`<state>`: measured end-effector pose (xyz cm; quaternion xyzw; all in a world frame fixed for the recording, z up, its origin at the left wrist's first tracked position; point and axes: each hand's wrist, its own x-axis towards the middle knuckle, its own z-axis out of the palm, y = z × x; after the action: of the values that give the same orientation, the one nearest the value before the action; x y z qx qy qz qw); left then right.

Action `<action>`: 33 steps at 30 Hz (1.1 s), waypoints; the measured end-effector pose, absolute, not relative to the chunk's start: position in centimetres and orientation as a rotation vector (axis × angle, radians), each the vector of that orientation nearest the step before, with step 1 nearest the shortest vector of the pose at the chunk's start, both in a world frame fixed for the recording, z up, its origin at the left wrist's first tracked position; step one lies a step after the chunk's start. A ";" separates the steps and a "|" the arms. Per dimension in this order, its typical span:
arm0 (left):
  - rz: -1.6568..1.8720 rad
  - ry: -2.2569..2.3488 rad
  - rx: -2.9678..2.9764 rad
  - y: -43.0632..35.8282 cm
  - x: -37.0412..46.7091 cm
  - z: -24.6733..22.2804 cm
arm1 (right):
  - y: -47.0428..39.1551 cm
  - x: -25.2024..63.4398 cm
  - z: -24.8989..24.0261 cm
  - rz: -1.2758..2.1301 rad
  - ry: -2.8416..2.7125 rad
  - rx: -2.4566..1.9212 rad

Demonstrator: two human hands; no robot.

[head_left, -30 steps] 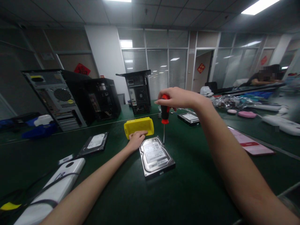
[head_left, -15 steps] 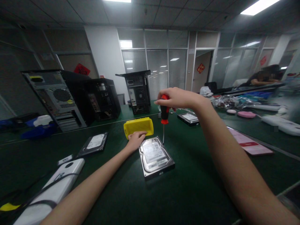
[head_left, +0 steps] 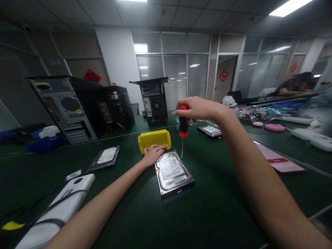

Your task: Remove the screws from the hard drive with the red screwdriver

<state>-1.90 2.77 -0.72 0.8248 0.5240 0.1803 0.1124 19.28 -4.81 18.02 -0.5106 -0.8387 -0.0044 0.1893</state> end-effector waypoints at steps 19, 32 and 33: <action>0.522 1.445 2.450 3.7 -2.3 -1.3 | -4.9 19.0 18.0 -0.024 -2.343 -1.451; 0.557 1.403 2.485 3.6 -2.4 -1.4 | -4.8 19.0 18.0 -0.021 -2.335 -1.451; 0.563 1.393 2.492 3.6 -2.4 -1.4 | -4.8 19.0 18.0 -0.016 -2.334 -1.453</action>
<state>-2.39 3.56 -1.36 0.8507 0.4755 0.1920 0.1155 19.04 -4.84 17.98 -0.5182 -0.8328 -0.0056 0.1948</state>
